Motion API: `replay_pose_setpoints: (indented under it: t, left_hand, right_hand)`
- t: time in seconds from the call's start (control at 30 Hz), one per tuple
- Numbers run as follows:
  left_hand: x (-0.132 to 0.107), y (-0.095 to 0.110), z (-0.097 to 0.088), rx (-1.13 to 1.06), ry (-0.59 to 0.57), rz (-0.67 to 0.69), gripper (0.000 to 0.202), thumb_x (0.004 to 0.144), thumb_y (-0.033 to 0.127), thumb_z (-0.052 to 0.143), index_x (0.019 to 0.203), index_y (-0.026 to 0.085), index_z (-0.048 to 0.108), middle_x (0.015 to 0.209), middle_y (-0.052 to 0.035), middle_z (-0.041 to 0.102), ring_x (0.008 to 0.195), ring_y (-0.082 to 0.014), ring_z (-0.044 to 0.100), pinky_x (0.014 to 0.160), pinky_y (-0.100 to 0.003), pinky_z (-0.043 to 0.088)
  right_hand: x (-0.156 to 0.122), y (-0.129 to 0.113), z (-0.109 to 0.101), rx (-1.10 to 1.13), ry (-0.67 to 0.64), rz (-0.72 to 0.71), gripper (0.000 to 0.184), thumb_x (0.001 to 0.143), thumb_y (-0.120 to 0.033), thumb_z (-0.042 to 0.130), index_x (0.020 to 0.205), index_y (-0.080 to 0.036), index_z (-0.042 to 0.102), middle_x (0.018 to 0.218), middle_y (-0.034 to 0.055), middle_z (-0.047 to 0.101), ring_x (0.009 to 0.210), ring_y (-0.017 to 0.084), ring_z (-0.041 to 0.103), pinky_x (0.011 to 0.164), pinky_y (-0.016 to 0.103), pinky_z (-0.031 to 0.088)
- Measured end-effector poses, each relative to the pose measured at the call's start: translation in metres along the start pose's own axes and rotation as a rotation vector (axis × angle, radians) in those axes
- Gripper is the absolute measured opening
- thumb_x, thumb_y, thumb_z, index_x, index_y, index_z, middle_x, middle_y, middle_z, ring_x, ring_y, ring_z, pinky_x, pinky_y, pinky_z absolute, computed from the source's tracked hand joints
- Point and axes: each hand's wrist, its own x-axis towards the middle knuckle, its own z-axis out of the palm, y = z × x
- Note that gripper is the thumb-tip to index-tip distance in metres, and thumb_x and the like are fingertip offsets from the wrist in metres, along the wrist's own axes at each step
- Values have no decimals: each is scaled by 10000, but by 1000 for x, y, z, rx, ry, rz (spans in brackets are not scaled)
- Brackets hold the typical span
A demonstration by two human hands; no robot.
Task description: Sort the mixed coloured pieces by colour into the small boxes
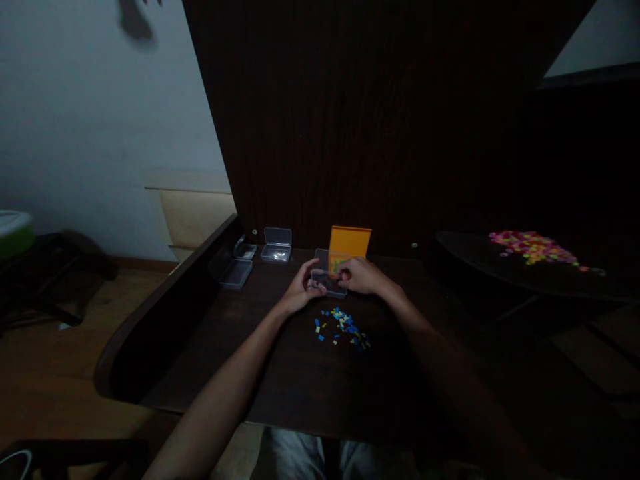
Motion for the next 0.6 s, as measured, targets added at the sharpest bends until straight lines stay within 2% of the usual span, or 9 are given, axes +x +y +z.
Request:
replay_pose_setpoints:
  t: [0.13, 0.27, 0.6]
  left_hand:
    - [0, -1, 0, -6, -5, 5, 834, 635, 138, 818, 1363, 263, 430, 1199, -77, 551, 755, -90, 620, 754, -279, 514]
    - [-1, 2, 0, -1, -1, -9, 834, 625, 132, 820, 1351, 262, 430, 1193, -65, 541, 761, -90, 619, 762, -281, 511]
    - [-2, 4, 1, 14, -18, -8, 818, 637, 137, 812, 1350, 257, 430, 1195, -69, 537, 749, -82, 612, 781, -295, 506]
  right_hand:
    - [0, 0, 2, -64, 80, -7, 145, 796, -181, 635, 861, -203, 762, 895, 40, 712, 776, 170, 623, 599, 231, 365]
    - [0, -5, 5, -121, 34, 52, 160, 837, -200, 607, 881, -190, 761, 911, 64, 721, 810, 186, 646, 600, 231, 367]
    - [-2, -10, 3, -182, -37, 76, 187, 883, -219, 571, 885, -177, 754, 935, 98, 732, 831, 203, 668, 609, 240, 369]
